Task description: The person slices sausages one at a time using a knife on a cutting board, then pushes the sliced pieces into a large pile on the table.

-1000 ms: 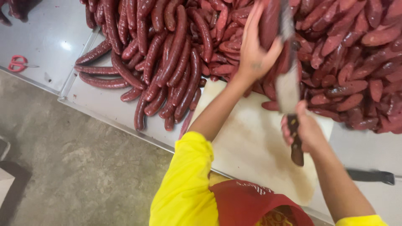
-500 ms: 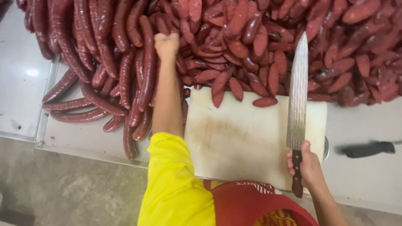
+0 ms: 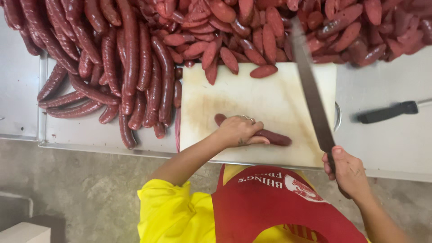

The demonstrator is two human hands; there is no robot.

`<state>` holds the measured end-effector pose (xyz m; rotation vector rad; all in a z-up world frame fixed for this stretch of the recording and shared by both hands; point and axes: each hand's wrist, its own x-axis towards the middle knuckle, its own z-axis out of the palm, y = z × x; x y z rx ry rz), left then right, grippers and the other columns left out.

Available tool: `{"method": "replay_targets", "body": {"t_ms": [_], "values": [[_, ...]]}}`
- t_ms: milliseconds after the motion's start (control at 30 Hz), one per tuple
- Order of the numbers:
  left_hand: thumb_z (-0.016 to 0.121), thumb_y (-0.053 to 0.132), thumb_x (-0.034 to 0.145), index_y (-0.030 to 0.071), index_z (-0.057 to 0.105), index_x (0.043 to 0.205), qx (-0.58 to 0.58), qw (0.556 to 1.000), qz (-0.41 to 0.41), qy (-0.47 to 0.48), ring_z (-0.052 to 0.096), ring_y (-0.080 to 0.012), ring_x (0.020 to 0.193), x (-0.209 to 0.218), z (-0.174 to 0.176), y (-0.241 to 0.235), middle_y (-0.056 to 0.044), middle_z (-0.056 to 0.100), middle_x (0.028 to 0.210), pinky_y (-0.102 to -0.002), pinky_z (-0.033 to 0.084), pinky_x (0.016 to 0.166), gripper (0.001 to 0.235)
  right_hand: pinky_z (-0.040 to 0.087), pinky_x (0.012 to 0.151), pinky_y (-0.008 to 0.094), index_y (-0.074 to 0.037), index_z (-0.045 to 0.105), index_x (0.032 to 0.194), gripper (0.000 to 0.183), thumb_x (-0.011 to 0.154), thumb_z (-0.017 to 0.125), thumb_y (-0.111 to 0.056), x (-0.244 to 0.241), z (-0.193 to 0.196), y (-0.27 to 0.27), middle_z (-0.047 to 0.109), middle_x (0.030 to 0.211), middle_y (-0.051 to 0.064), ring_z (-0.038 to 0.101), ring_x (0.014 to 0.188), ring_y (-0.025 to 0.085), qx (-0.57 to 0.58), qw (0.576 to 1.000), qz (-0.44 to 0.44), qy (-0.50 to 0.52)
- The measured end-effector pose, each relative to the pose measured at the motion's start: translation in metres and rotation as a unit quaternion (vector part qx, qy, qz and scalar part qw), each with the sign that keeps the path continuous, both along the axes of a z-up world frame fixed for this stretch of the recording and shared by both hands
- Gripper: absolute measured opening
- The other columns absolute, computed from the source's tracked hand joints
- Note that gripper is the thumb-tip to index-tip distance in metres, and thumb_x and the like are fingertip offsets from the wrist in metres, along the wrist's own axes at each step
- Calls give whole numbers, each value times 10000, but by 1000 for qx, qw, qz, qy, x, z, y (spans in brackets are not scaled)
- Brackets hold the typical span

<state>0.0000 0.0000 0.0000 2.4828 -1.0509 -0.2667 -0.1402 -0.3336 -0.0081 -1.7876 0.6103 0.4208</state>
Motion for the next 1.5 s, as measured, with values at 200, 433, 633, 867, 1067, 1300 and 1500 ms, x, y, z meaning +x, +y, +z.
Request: {"method": "replay_targets", "body": {"t_ms": [200, 433, 633, 867, 1067, 1300, 1500], "values": [[731, 419, 902, 154, 723, 1086, -71, 967, 95, -227, 621, -248, 1006, -58, -42, -21, -41, 622, 1065, -412, 440, 900, 323, 550, 694, 412, -55, 707, 962, 620, 1060, 336, -543, -25, -1, -32, 707, 740, 166, 693, 709, 299, -201, 952, 222, 62], [894, 310, 841, 147, 699, 1017, -198, 942, 59, -263, 581, -226, 974, -61, -66, -32, -24, 591, 1056, -396, 425, 879, 310, 620, 687, 455, -210, 720, 1103, 543, 940, 398, -616, -43, 34, -64, 741, 652, 136, 774, 691, 345, -400, 808, 406, 147], [899, 302, 843, 167, 688, 962, -188, 945, 34, -267, 584, -184, 953, -50, -60, -37, 9, 601, 1014, -364, 421, 866, 277, 606, 592, 450, -154, 689, 1041, 568, 928, 401, -630, -62, 48, -93, 736, 622, 129, 760, 666, 356, -432, 795, 410, 115], [896, 276, 840, 153, 707, 996, -190, 952, 40, -235, 584, -195, 960, -49, -57, -36, -4, 614, 1047, -362, 422, 864, 275, 570, 721, 509, -59, 692, 953, 484, 1075, 473, -474, 17, -39, 23, 727, 821, 225, 706, 756, 424, -315, 854, 407, -71], [869, 219, 831, 170, 723, 1008, -162, 944, 29, -285, 587, -178, 1009, -54, -54, -24, 14, 632, 1086, -355, 418, 863, 235, 557, 583, 509, -74, 662, 1143, 288, 1019, 519, -291, 17, -26, 6, 719, 902, 203, 700, 672, 398, -324, 788, 471, -229], [884, 221, 895, 148, 707, 995, -208, 942, -2, -264, 579, -163, 1007, -43, -66, -17, 17, 609, 1065, -351, 429, 872, 216, 642, 740, 518, -162, 681, 1110, 541, 999, 359, -582, -59, 28, -53, 796, 673, 153, 790, 760, 385, -355, 809, 397, 250], [852, 185, 885, 147, 718, 1007, -216, 953, -14, -212, 567, -167, 974, -41, -69, -16, 10, 620, 1060, -368, 418, 850, 186, 560, 579, 494, 4, 672, 1133, 474, 942, 549, -412, 2, -45, 22, 716, 807, 237, 709, 660, 413, -305, 772, 498, -252]]}}
